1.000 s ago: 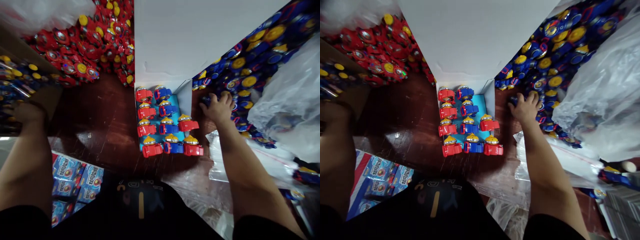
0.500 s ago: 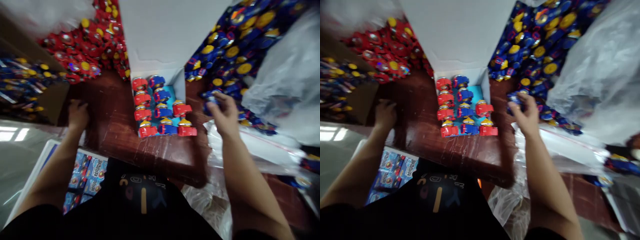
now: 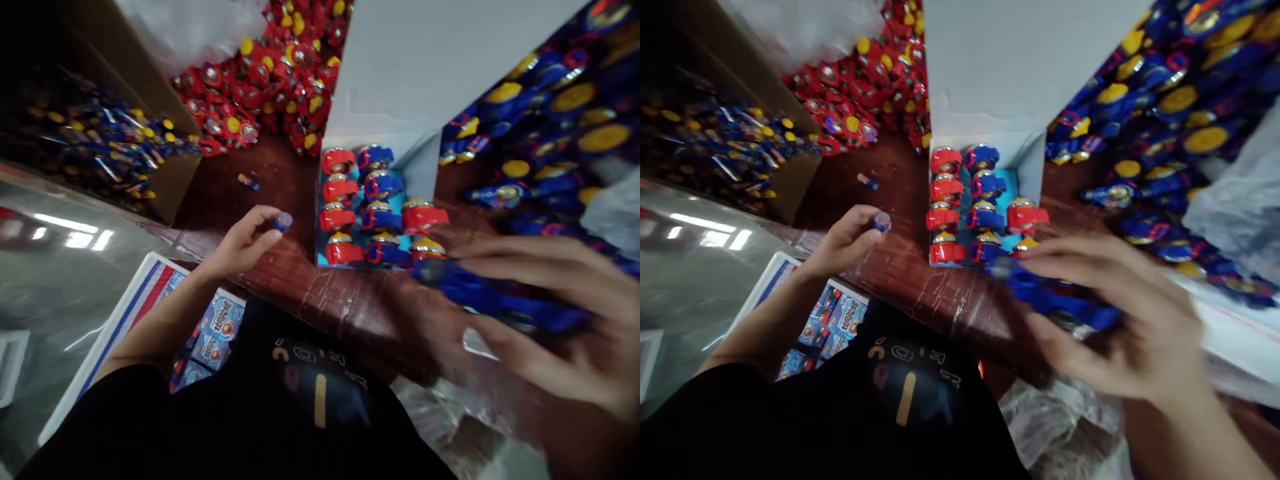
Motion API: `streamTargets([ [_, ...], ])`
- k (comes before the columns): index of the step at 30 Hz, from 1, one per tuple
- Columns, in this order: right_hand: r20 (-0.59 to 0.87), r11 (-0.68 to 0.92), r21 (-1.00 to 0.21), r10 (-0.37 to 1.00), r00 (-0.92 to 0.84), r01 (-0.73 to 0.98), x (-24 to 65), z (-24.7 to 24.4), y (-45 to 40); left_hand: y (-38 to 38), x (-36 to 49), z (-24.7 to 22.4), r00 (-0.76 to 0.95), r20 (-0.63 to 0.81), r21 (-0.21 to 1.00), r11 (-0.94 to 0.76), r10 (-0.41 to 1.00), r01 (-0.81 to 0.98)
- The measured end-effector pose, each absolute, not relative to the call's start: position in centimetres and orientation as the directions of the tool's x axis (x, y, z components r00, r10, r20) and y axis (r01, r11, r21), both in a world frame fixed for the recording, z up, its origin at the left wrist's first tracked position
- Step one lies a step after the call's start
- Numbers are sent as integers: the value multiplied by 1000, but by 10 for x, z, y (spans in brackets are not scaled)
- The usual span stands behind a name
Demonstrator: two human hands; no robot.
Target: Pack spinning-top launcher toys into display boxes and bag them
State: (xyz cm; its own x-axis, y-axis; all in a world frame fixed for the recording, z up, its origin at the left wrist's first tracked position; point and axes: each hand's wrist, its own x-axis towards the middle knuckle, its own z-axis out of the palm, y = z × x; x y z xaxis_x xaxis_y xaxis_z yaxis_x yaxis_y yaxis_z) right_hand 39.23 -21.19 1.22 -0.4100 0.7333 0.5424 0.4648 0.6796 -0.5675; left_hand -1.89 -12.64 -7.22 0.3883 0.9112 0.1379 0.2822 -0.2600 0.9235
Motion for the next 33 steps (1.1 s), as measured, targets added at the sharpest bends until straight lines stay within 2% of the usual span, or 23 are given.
streamTargets([
  [2,586,777,-477,629,-511,410,366,18,-199,-152,15,-58,406,135,991,-116,904,-70],
  [5,632,839,-427,543,-553,337,333,13,-186,-174,54,-44,337,-22,899,166,941,-406],
  [8,662,850,-429,527,-533,306,322,3,-182,-181,69,-43,373,-114,798,308,921,-518],
  [12,684,833,-502,546,-483,232,330,-4,-178,-184,64,-46,544,-89,787,394,834,-474],
  [15,674,815,-543,567,-473,202,337,-3,-175,-182,58,-40,628,11,916,244,778,-319],
  [17,649,810,-541,573,-499,227,341,0,-173,-178,55,-32,667,98,990,-3,739,-142],
  [18,629,806,-543,577,-521,236,342,2,-173,-176,54,-28,684,144,988,-142,715,-60],
  [21,594,772,-599,607,-527,213,340,8,-178,-172,54,-20,700,319,853,-515,639,81],
  [24,551,647,-732,747,-372,215,331,14,-192,-169,58,-20,662,508,588,-784,551,202],
  [26,431,484,-823,873,-229,296,325,15,-200,-164,60,-22,655,574,410,-865,491,289],
  [28,306,338,-859,941,-144,384,325,14,-204,-158,61,-21,682,569,340,-886,460,314],
  [30,306,346,-837,938,-163,424,329,11,-201,-151,62,-17,733,495,413,-868,467,274],
  [33,514,614,-715,786,-343,333,340,15,-194,-144,62,-5,819,293,710,-686,494,160],
])
